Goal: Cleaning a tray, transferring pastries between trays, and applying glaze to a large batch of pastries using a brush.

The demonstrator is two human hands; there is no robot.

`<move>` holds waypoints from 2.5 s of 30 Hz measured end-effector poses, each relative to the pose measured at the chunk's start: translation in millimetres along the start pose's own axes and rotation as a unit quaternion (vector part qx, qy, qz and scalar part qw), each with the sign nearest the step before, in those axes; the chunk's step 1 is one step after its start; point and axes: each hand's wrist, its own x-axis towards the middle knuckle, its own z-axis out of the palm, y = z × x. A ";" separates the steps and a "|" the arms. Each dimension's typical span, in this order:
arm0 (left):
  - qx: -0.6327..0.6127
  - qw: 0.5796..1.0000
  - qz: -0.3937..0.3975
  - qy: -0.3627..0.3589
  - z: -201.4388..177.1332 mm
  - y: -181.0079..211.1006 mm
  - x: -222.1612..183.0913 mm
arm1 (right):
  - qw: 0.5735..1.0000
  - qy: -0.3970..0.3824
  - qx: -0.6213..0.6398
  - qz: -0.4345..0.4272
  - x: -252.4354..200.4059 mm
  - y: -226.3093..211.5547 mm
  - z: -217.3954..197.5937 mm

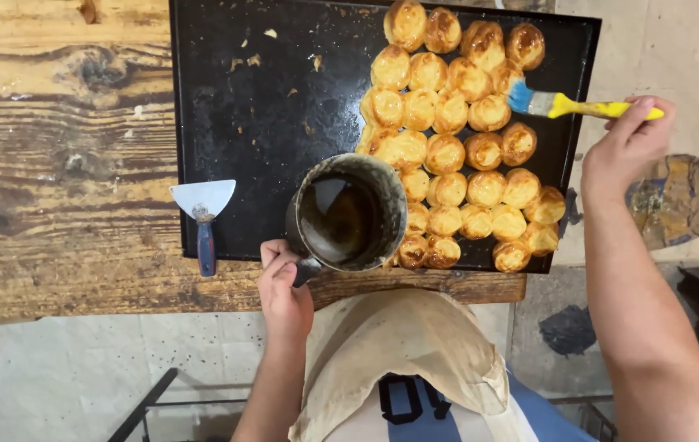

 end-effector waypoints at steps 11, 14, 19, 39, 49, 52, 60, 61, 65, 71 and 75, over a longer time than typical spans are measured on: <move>0.100 0.993 0.055 -0.025 7.7 -28.3 28.1 | 0.971 0.068 0.226 -0.025 -70.7 -137.4 -35.3; 0.064 0.991 0.108 -0.040 12.3 -48.3 41.7 | 0.967 -0.081 0.241 -0.008 -108.7 -142.8 -1.9; 0.054 0.991 0.110 -0.061 34.5 -40.3 52.9 | 0.965 -0.171 0.174 -0.095 -91.8 -166.2 17.4; -0.009 1.000 0.023 -0.012 23.2 -0.1 49.8 | 0.991 0.007 0.129 0.039 -25.6 -30.9 -7.2; -0.032 0.997 0.016 0.069 -12.7 9.5 28.6 | 0.985 -0.150 0.075 0.024 -14.9 -48.2 4.2; -0.032 0.996 0.026 0.081 -18.7 10.6 22.7 | 0.987 -0.146 0.037 -0.053 -12.3 -41.9 4.5; -0.053 0.994 0.025 0.092 -26.4 8.7 8.3 | 0.988 -0.105 -0.027 -0.112 -1.9 -30.6 -19.8; -0.054 0.994 0.025 0.095 -26.6 7.5 5.3 | 0.987 -0.107 -0.025 -0.114 -6.6 -34.0 -15.9; -0.047 0.993 0.061 0.087 -30.4 -1.1 -0.2 | 0.987 -0.115 0.070 -0.085 -24.5 -39.0 4.5; -0.032 0.992 0.099 0.071 -46.0 -13.8 -14.9 | 0.990 -0.066 0.051 -0.117 -32.0 -39.6 -24.1; -0.014 0.993 0.098 0.059 -59.5 -33.3 -18.4 | 0.979 0.003 0.201 -0.045 -66.7 -105.1 -54.6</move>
